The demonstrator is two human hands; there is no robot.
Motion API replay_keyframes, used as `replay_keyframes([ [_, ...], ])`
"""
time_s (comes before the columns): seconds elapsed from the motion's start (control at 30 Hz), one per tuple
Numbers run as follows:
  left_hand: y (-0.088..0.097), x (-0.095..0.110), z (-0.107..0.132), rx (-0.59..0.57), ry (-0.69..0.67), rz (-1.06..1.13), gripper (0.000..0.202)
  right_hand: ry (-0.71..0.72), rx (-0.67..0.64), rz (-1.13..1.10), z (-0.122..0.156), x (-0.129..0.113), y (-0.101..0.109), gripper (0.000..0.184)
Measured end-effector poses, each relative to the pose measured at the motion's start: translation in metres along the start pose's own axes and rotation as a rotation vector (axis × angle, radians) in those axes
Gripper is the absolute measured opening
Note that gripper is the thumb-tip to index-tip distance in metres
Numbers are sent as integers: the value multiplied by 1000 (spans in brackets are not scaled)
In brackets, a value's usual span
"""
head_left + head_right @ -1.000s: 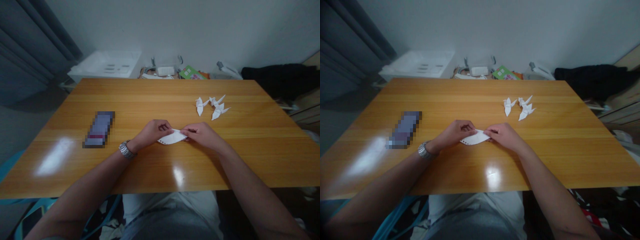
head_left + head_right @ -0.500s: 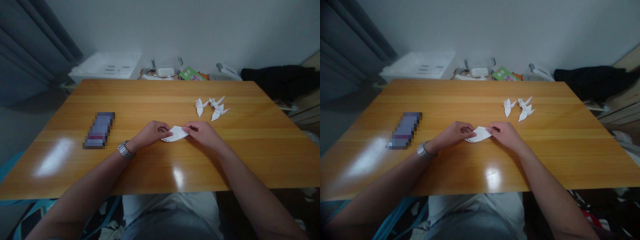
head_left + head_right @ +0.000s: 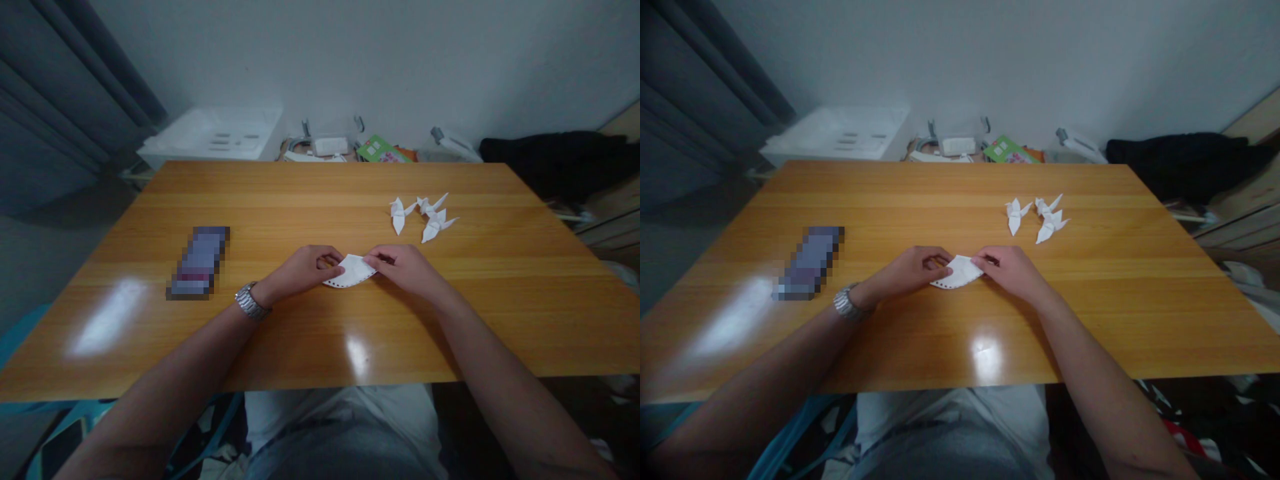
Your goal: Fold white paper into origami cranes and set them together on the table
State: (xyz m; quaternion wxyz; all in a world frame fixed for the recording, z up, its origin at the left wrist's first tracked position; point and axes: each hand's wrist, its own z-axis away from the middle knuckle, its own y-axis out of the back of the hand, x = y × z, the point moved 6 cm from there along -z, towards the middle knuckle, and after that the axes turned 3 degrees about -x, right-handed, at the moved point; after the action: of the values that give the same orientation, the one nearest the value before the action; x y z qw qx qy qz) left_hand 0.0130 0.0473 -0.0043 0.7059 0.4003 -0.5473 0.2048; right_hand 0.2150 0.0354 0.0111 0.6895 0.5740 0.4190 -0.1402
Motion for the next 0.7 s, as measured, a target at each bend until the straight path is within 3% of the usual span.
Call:
replay_keyframes([
  [0.23,-10,-5,-3,-28,14,102,25,33,-49,-79,0,-8,-9,27],
  [0.4,-5,-5,-4,78,8,159,22,-39,57,-383,-2,1,-10,32],
  [0.5,0,-4,-6,190,-8,198,24,-99,44,-536,-2,3,-15,39],
  [0.7,4,-6,-8,328,-56,208,27,-74,1,-597,-4,-4,-26,42],
])
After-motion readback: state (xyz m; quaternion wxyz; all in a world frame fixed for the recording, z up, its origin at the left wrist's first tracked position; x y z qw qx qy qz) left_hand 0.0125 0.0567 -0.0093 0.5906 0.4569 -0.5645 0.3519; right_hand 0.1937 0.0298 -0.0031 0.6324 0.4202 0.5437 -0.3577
